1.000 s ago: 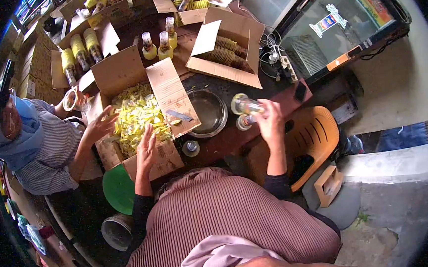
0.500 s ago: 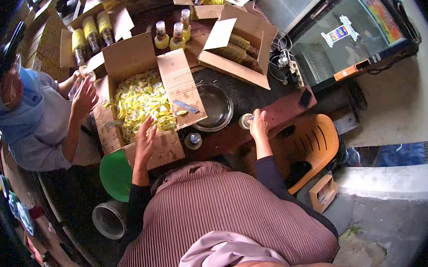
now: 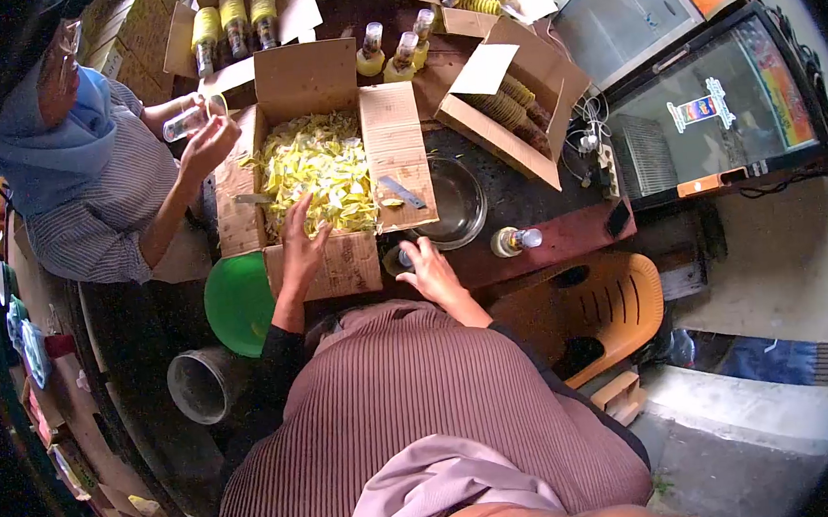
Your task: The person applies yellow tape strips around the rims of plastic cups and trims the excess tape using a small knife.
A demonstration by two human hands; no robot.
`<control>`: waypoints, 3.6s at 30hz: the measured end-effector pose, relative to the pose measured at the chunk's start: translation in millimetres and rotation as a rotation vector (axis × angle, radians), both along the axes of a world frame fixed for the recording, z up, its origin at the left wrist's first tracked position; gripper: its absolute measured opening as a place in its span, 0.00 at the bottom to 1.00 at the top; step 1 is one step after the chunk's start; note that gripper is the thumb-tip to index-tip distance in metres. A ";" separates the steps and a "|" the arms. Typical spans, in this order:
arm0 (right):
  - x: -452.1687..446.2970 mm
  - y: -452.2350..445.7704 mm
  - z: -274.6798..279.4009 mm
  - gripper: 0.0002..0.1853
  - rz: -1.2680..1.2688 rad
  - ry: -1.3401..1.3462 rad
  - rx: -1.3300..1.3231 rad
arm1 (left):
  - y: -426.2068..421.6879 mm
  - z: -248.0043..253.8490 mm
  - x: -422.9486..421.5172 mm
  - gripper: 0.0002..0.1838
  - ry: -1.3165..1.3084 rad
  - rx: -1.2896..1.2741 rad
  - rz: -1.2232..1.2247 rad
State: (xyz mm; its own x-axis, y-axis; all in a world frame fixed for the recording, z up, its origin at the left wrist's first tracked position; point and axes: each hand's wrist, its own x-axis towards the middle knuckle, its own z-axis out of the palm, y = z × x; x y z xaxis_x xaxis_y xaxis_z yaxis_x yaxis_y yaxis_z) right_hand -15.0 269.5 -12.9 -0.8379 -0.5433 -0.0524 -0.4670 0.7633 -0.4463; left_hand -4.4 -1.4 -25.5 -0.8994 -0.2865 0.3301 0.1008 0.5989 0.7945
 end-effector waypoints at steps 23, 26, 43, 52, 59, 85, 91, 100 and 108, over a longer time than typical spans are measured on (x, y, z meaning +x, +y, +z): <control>-25.7 99.0 50.4 0.14 -0.479 -0.920 -0.880 | 104.1 1.8 -1.9 0.44 -0.208 0.174 -0.772; -21.6 100.1 38.8 0.14 -0.492 -0.891 -0.857 | 107.4 -0.3 0.8 0.42 -0.147 0.153 -0.773; -32.5 150.2 48.9 0.15 -0.597 -0.666 -0.682 | 68.2 25.4 3.4 0.32 -0.372 0.326 -0.578; 1.9 31.7 -5.2 0.26 -0.205 -0.131 -0.007 | 34.5 19.5 0.9 0.18 -0.487 1.375 -0.225; -15.1 12.0 29.8 0.31 -0.064 0.027 0.020 | 29.6 48.9 3.6 0.17 -0.525 1.459 -0.124; -94.0 -29.8 31.1 0.12 -0.099 -0.111 -0.452 | 26.8 73.4 13.6 0.35 -0.267 0.094 -0.234; -102.4 -22.7 -4.0 0.09 -0.185 0.300 -0.106 | 15.0 85.8 15.0 0.38 -0.334 0.119 -0.109; -111.7 -26.7 -4.8 0.10 -0.259 0.002 -0.233 | 9.8 81.8 14.2 0.35 -0.382 0.117 -0.104; -71.6 -27.0 10.3 0.08 -0.441 0.119 -0.163 | 1.4 78.4 15.8 0.33 -0.466 0.128 -0.038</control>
